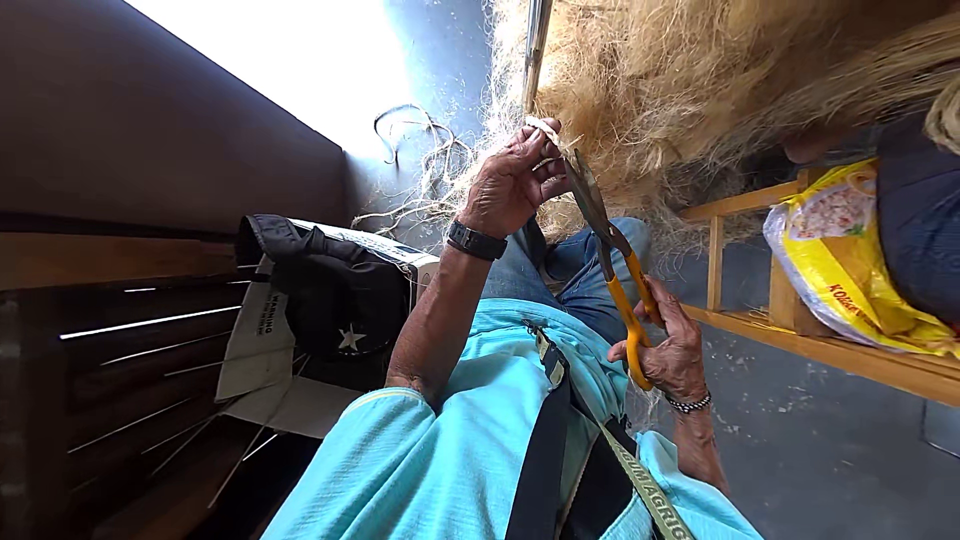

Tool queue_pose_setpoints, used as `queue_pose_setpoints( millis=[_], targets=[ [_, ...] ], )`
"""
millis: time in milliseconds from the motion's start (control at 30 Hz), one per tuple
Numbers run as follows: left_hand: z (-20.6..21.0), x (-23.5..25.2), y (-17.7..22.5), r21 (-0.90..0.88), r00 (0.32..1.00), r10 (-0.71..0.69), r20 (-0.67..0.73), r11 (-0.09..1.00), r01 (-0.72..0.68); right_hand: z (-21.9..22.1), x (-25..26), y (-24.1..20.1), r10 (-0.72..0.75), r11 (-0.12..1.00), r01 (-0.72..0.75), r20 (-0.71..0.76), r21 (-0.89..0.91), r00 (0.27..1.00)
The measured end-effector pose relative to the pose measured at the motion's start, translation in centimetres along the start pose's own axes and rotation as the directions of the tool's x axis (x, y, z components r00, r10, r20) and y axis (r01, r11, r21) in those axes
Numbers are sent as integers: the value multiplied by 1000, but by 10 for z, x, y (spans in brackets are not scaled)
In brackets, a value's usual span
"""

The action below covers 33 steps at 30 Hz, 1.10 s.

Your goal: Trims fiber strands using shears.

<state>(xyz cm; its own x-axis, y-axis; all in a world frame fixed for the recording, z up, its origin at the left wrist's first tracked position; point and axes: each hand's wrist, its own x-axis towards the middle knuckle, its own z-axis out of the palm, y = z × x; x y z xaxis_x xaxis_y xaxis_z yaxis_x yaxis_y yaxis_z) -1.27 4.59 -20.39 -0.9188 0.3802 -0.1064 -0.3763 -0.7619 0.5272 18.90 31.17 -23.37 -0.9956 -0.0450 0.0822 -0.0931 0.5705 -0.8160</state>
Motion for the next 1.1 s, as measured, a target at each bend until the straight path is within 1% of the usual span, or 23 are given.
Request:
queue_pose_setpoints(
  millis=[167,267,367,433,600,700,867,1000,1100],
  targets=[
    [-1,6,-5,-35,986,42,162,999,-37,-2,-4,1,1,998,-1,-3,57,1000],
    [3,8,-6,-72,978,65,196,996,-52,-2,-6,1,-14,998,14,-6,66,1000],
    [1,12,-9,-138,955,97,279,989,-60,-2,-8,1,-17,997,17,-1,77,1000],
    [-1,13,-11,-172,946,118,302,983,-68,-2,-8,0,-10,996,9,8,93,1000],
    [-3,11,-11,-193,947,137,289,978,-83,-3,-7,-2,-9,996,6,34,93,999],
    [-2,11,-11,-214,958,139,251,973,-85,-3,-6,-2,-11,997,9,24,80,1000],
    [0,9,-12,-187,983,119,143,978,-92,-2,-4,-2,-15,1000,15,1,20,1000],
    [1,7,-16,-161,989,116,90,982,-101,-2,-3,-2,-21,1000,21,-1,-6,1000],
    [1,5,-18,-128,992,103,80,988,-92,-1,-2,-3,-13,1000,13,8,-6,1000]
  ],
)
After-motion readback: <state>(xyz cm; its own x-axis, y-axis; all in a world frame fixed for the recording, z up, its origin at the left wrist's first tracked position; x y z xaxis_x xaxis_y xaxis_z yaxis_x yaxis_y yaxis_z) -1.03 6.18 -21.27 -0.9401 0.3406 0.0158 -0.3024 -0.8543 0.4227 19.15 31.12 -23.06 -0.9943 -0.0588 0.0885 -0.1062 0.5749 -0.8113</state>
